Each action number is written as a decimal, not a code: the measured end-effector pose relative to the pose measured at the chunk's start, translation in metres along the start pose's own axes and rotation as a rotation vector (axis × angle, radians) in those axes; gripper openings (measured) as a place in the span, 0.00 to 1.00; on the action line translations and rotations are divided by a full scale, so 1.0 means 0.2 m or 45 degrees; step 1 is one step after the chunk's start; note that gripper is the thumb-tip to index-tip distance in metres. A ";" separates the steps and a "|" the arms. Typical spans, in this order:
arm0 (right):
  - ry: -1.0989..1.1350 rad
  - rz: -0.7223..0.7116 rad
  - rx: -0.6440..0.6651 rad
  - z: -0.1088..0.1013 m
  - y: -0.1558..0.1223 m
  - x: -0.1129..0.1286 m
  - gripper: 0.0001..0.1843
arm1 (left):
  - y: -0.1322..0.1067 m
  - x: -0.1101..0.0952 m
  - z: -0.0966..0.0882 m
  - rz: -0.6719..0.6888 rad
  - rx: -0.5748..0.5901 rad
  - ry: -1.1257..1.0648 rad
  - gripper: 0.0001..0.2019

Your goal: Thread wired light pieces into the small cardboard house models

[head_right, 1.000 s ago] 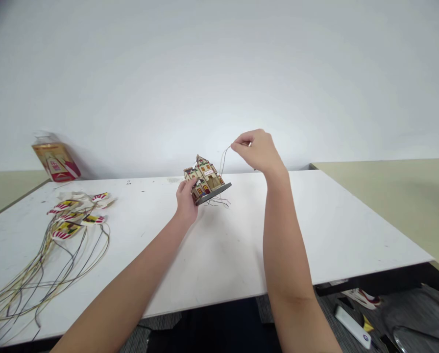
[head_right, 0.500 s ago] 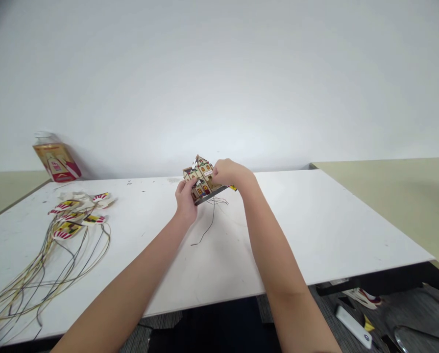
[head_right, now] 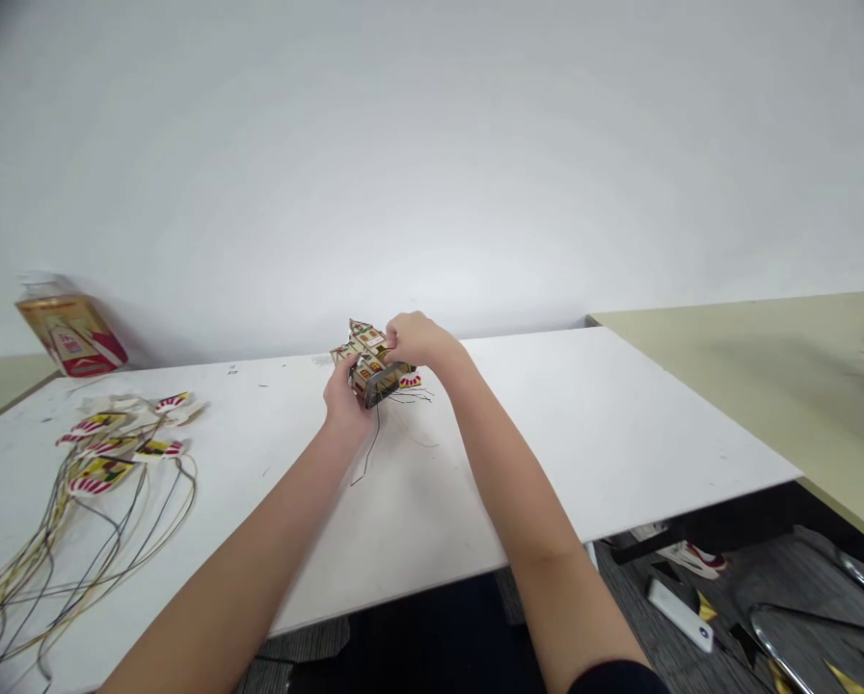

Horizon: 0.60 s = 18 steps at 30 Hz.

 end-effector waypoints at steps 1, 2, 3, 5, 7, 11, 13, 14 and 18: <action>0.002 -0.005 -0.001 0.00 0.00 0.00 0.05 | 0.00 0.00 0.00 -0.014 -0.015 0.002 0.14; 0.005 -0.010 0.002 0.00 0.00 0.00 0.04 | -0.01 0.00 -0.01 -0.027 -0.035 0.008 0.15; 0.009 -0.012 0.008 0.00 0.00 0.00 0.03 | -0.01 0.00 -0.01 -0.040 -0.058 0.011 0.14; 0.023 -0.017 0.021 0.00 -0.01 0.00 0.03 | -0.02 0.00 -0.02 -0.059 -0.105 0.004 0.14; 0.047 -0.036 0.025 -0.01 -0.02 0.00 0.02 | -0.03 0.00 -0.02 -0.072 -0.133 0.000 0.13; 0.124 -0.100 0.005 -0.02 -0.03 0.00 0.03 | -0.04 -0.01 0.01 -0.075 -0.074 -0.046 0.11; 0.191 -0.141 0.009 -0.02 -0.03 0.00 0.04 | -0.04 -0.01 0.02 -0.076 -0.039 -0.072 0.11; 0.224 -0.162 0.012 -0.02 -0.03 -0.01 0.05 | -0.03 -0.01 0.02 -0.077 -0.021 -0.083 0.11; 0.295 -0.199 0.005 -0.06 -0.06 -0.04 0.06 | -0.03 -0.01 0.03 -0.083 0.006 -0.109 0.10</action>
Point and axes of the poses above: each hand's wrist, its own y-axis towards the middle knuckle, its own z-axis out of the palm, x = y × z, the point moved 8 cm from there along y, towards the middle knuckle, and after that the axes turned 15 degrees about x, right-handed, at the moved point
